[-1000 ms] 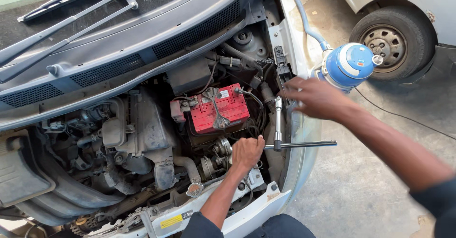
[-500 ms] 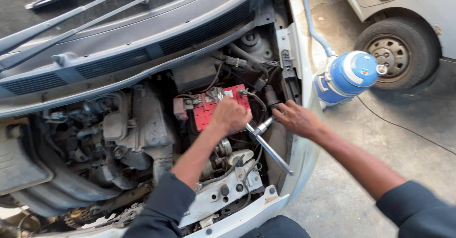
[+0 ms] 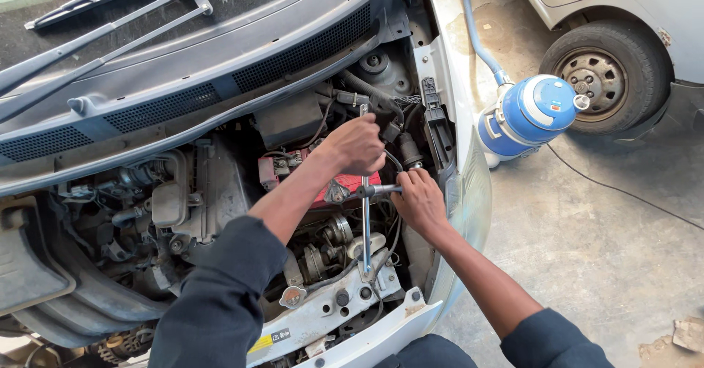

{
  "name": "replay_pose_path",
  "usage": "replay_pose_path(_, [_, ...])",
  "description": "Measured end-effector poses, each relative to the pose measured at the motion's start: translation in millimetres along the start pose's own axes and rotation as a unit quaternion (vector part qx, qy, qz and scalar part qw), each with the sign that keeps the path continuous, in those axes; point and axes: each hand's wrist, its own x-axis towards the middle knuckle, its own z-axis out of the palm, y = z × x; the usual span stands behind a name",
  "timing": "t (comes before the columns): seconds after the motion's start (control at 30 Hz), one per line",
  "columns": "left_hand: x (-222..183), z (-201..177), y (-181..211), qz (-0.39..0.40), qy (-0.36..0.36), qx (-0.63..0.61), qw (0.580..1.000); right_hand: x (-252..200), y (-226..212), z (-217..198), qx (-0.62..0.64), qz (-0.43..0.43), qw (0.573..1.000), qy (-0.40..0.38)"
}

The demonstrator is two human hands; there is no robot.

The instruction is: The person works on a car engine by using socket wrenches to loosen and tighten various bolts around the battery and engine block, then selects a different socket size from a tool kit to continue working on the radiator support area.

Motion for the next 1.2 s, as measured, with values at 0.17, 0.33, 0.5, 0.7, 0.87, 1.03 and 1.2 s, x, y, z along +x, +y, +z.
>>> replay_pose_path(0.17, [-16.2,12.7,8.1,-0.057,0.032,-0.054,0.996,16.5,11.5,20.2,0.06,0.028,0.995,-0.073])
replay_pose_path(0.33, [-36.5,30.6,18.5,-0.172,0.16,-0.171,0.957,23.6,28.2,8.1,-0.076,-0.032,0.994,-0.072])
replay_pose_path(0.5, [-48.4,56.4,53.0,-0.348,0.205,-0.241,0.883,26.3,26.2,-6.9,-0.059,0.035,0.994,-0.083])
replay_pose_path(0.7, [-79.7,71.3,135.4,-0.469,0.327,-0.336,0.748,12.2,9.6,-55.2,-0.028,0.045,0.988,-0.142])
replay_pose_path(0.87, [-122.9,73.2,218.4,-0.616,0.317,-0.659,0.293,-45.2,-6.5,-85.9,0.262,0.107,0.932,-0.224])
replay_pose_path(1.03, [-173.3,65.5,272.0,-0.598,0.272,-0.71,0.253,-79.3,-48.5,-110.5,0.482,0.205,0.785,-0.332])
replay_pose_path(1.2, [-223.1,87.7,302.4,-0.538,0.367,-0.745,0.141,-91.2,-107.5,-119.1,0.633,0.332,0.622,-0.318])
